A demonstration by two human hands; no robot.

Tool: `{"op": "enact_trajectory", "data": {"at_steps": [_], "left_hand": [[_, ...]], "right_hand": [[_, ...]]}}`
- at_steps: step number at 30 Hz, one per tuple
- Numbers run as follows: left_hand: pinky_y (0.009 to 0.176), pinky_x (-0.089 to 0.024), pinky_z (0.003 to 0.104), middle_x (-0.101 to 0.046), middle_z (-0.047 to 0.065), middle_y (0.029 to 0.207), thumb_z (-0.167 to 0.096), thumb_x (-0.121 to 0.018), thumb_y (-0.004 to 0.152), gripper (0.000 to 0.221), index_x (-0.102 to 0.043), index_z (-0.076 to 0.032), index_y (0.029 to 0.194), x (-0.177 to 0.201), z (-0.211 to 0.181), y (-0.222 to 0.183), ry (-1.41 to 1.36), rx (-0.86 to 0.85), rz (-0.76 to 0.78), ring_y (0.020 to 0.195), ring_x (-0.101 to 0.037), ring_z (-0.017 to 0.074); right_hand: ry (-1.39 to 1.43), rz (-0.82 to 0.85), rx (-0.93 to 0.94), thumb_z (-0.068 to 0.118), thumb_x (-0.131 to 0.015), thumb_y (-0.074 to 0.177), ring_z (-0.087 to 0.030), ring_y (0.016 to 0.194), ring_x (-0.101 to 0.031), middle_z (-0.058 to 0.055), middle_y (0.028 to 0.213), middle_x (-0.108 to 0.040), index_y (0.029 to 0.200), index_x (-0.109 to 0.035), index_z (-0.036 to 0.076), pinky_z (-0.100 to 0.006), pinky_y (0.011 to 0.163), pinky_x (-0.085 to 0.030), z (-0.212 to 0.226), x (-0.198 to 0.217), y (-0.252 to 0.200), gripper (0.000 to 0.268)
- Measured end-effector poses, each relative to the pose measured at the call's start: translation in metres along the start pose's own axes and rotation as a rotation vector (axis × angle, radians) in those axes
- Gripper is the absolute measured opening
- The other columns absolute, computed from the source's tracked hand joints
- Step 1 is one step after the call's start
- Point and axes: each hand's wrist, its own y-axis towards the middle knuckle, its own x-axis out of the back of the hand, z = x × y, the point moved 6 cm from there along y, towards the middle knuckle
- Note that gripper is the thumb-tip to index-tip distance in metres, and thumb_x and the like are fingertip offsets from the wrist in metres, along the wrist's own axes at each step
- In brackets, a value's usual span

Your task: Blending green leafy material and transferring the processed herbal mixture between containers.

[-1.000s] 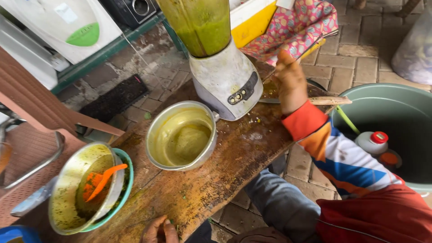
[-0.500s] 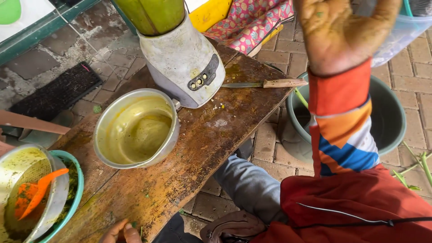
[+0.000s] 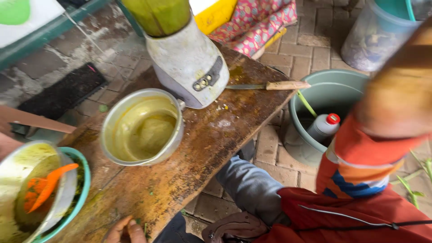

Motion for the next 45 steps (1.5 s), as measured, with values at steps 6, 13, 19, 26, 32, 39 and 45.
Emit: {"op": "enact_trajectory", "data": {"at_steps": [6,13,19,26,32,39,45], "left_hand": [[0.047,-0.047,0.029,-0.064,0.007,0.058,-0.013,-0.068,0.09,0.022,-0.069,0.003,0.105,-0.001,-0.099,0.006,0.002,0.015,0.037,0.047,-0.059,0.0126],[0.049,-0.049,0.027,-0.064,0.005,0.053,-0.012,-0.071,0.085,0.019,-0.074,0.003,0.096,0.004,-0.151,0.007,0.214,-0.143,-0.038,0.045,-0.06,0.0111],[0.047,-0.053,0.032,-0.066,0.009,0.056,-0.01,-0.069,0.087,0.025,-0.069,0.006,0.106,-0.006,-0.013,0.028,0.227,0.144,0.113,0.047,-0.064,0.0169],[0.046,-0.053,0.033,-0.066,0.011,0.053,-0.01,-0.068,0.086,0.025,-0.067,0.006,0.105,-0.002,-0.061,0.022,0.193,0.083,0.109,0.044,-0.065,0.018],[0.046,-0.056,0.03,-0.072,0.012,0.057,-0.009,-0.07,0.085,0.022,-0.072,0.008,0.099,0.002,-0.124,0.018,0.236,-0.05,0.055,0.047,-0.071,0.0153],[0.048,-0.058,0.031,-0.072,0.013,0.06,-0.009,-0.071,0.083,0.019,-0.076,0.004,0.095,0.005,-0.166,0.015,0.324,-0.062,-0.007,0.049,-0.072,0.0153],[0.049,-0.058,0.03,-0.073,0.013,0.061,-0.01,-0.072,0.082,0.018,-0.077,0.002,0.094,0.006,-0.17,0.014,0.353,-0.081,-0.024,0.05,-0.072,0.0145]], "right_hand": [[-0.216,0.009,-0.135,0.025,-0.06,0.108,-0.015,0.119,-0.062,-0.004,0.136,-0.061,0.14,-0.055,0.008,-0.032,0.089,-0.056,-0.146,0.014,0.036,0.037],[-0.518,-0.013,-0.571,0.028,-0.066,0.096,-0.013,0.109,-0.059,-0.005,0.126,-0.068,0.155,-0.049,0.007,-0.027,0.091,-0.045,-0.299,0.064,0.027,0.065],[-0.761,0.116,-0.355,0.03,-0.077,0.084,-0.03,0.138,-0.047,-0.02,0.151,-0.049,0.157,-0.036,0.001,-0.038,0.115,-0.036,-0.281,-0.016,0.036,0.089],[-0.998,0.125,-0.248,0.034,-0.084,0.08,-0.037,0.15,-0.034,-0.028,0.16,-0.036,0.159,-0.026,-0.004,-0.041,0.122,-0.029,-0.295,-0.023,0.037,0.105],[-0.987,0.066,-0.251,0.029,-0.085,0.077,-0.036,0.151,-0.031,-0.028,0.162,-0.031,0.159,-0.021,-0.004,-0.039,0.122,-0.027,-0.3,-0.025,0.038,0.109],[-0.928,0.064,-0.239,0.025,-0.087,0.076,-0.035,0.152,-0.029,-0.031,0.162,-0.029,0.158,-0.017,-0.011,-0.038,0.123,-0.024,-0.301,-0.031,0.04,0.114],[-0.939,0.042,-0.264,0.024,-0.088,0.074,-0.034,0.151,-0.032,-0.029,0.161,-0.032,0.158,-0.019,-0.01,-0.037,0.123,-0.026,-0.302,-0.03,0.039,0.113]]}}
